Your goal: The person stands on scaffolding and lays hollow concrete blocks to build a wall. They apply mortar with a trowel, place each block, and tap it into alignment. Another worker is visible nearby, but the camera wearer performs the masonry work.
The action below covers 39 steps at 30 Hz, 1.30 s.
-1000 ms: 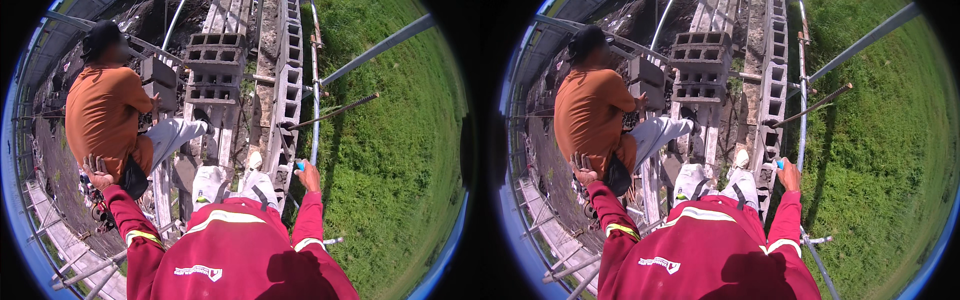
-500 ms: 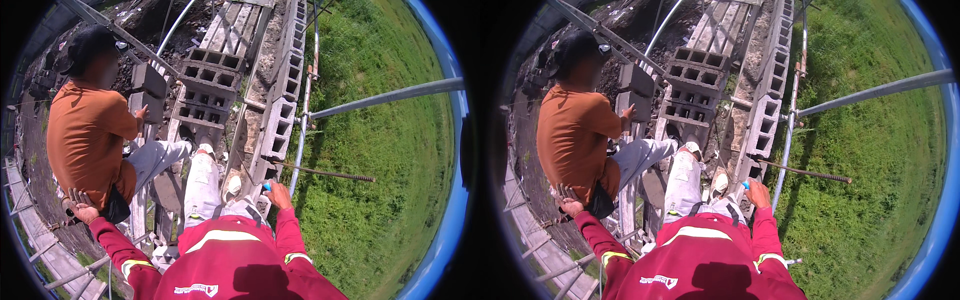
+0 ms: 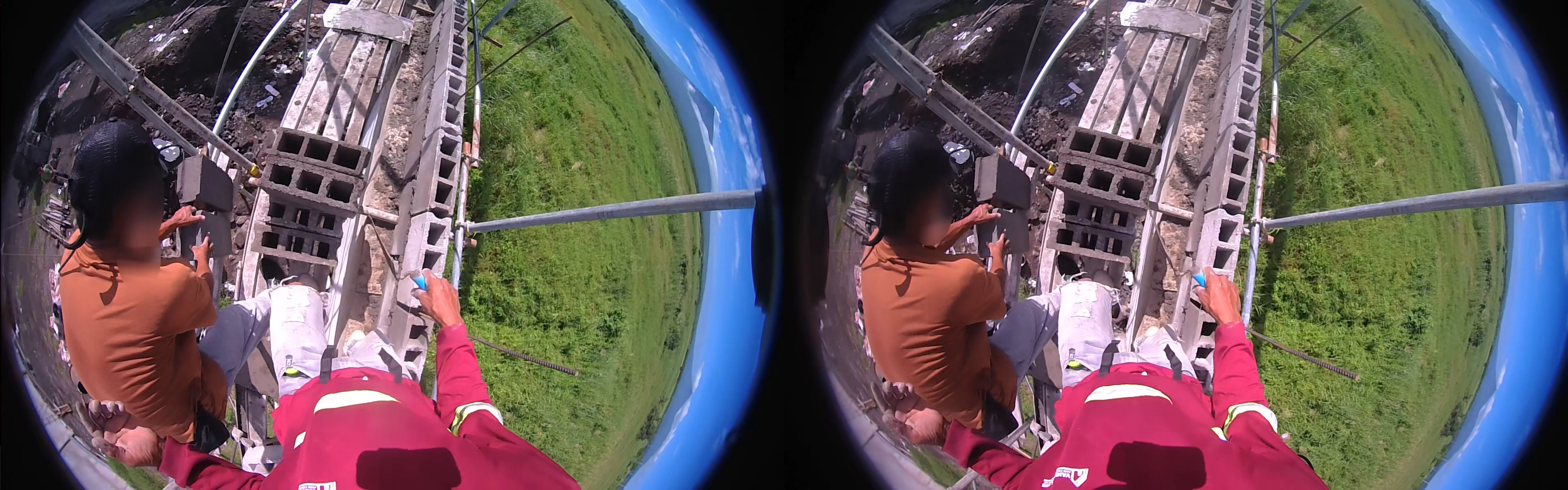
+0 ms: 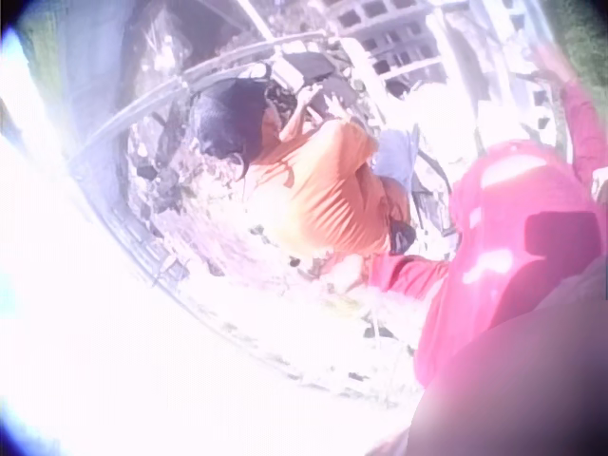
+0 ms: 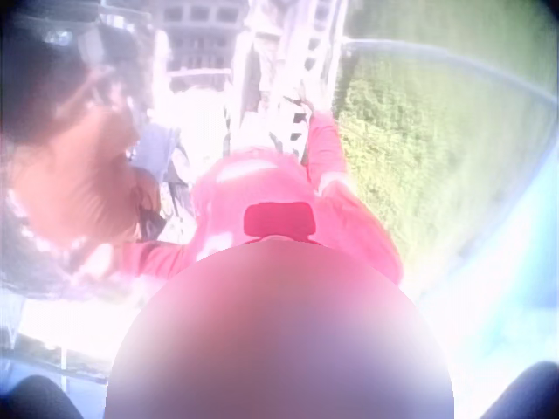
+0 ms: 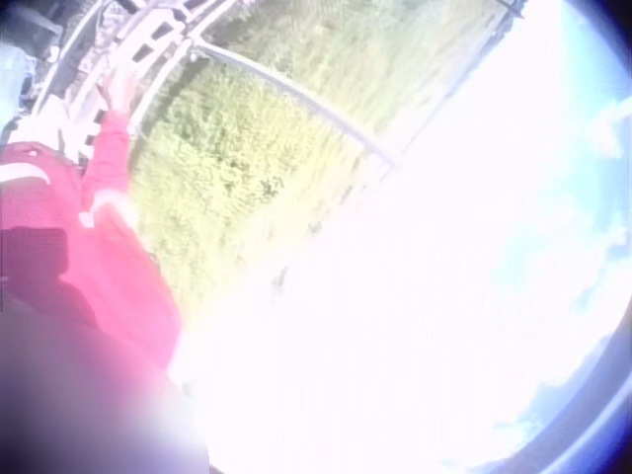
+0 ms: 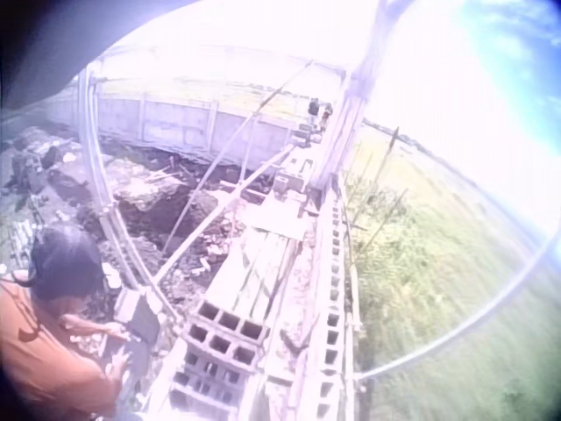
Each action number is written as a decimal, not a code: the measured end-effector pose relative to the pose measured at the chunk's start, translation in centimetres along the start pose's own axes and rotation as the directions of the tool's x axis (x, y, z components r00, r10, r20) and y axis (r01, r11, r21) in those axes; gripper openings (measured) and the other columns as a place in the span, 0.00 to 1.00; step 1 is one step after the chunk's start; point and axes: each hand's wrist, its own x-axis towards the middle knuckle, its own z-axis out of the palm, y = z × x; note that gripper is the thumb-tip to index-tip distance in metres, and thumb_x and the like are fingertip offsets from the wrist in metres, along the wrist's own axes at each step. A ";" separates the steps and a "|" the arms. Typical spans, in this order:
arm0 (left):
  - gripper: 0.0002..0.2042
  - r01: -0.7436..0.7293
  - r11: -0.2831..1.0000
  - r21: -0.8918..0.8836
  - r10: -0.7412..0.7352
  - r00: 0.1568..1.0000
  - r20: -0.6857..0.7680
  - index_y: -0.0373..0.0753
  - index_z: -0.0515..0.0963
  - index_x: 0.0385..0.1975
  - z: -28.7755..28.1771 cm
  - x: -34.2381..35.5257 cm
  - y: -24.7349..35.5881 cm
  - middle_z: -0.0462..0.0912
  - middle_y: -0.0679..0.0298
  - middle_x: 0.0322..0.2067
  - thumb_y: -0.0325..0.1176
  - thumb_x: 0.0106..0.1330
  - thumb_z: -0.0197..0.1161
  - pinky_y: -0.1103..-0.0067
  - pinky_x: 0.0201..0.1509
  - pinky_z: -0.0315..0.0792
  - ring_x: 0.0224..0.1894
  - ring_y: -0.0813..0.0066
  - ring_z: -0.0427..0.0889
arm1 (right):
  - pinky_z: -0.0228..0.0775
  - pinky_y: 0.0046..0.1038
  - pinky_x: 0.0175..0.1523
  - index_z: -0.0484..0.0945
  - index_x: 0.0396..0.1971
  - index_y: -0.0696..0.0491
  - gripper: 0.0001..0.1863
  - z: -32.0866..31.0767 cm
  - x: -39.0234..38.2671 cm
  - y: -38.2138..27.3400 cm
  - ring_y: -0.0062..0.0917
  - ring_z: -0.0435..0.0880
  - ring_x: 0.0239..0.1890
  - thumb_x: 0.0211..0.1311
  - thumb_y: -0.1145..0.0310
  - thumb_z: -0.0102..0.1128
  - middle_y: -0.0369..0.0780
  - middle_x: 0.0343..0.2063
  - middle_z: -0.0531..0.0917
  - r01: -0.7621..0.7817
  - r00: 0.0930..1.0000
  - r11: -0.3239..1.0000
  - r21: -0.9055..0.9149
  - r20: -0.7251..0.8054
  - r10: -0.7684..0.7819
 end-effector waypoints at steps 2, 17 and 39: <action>0.36 0.138 0.986 -0.095 -0.059 0.815 0.577 0.29 0.62 0.75 4.0 2.6 -0.7 0.80 0.48 0.61 0.52 0.79 0.55 0.67 0.61 0.77 0.53 0.60 0.83 | 0.76 0.55 0.46 0.77 0.49 0.54 0.19 -2.0 1.0 -1.1 0.56 0.86 0.40 0.62 0.60 0.66 0.55 0.33 0.86 -0.102 0.994 0.995 0.007 -0.042 0.102; 0.35 0.182 0.764 0.619 -0.008 0.962 -0.273 0.36 0.65 0.75 11.8 6.9 -8.3 0.77 0.49 0.63 0.57 0.79 0.56 0.64 0.62 0.79 0.58 0.52 0.81 | 0.74 0.24 0.24 0.82 0.49 0.56 0.21 -28.6 8.4 10.8 0.23 0.80 0.24 0.66 0.57 0.76 0.41 0.45 0.86 0.145 -0.141 0.790 0.595 -0.778 0.612; 0.29 -0.331 0.431 0.840 -0.497 0.690 0.527 0.42 0.64 0.77 59.5 3.2 -46.5 0.73 0.56 0.69 0.42 0.80 0.60 0.75 0.56 0.79 0.59 0.67 0.78 | 0.75 0.49 0.48 0.78 0.48 0.63 0.44 -48.4 14.1 40.6 0.47 0.88 0.40 0.55 0.32 0.74 0.50 0.35 0.88 -0.816 -0.338 0.383 0.434 -0.894 0.293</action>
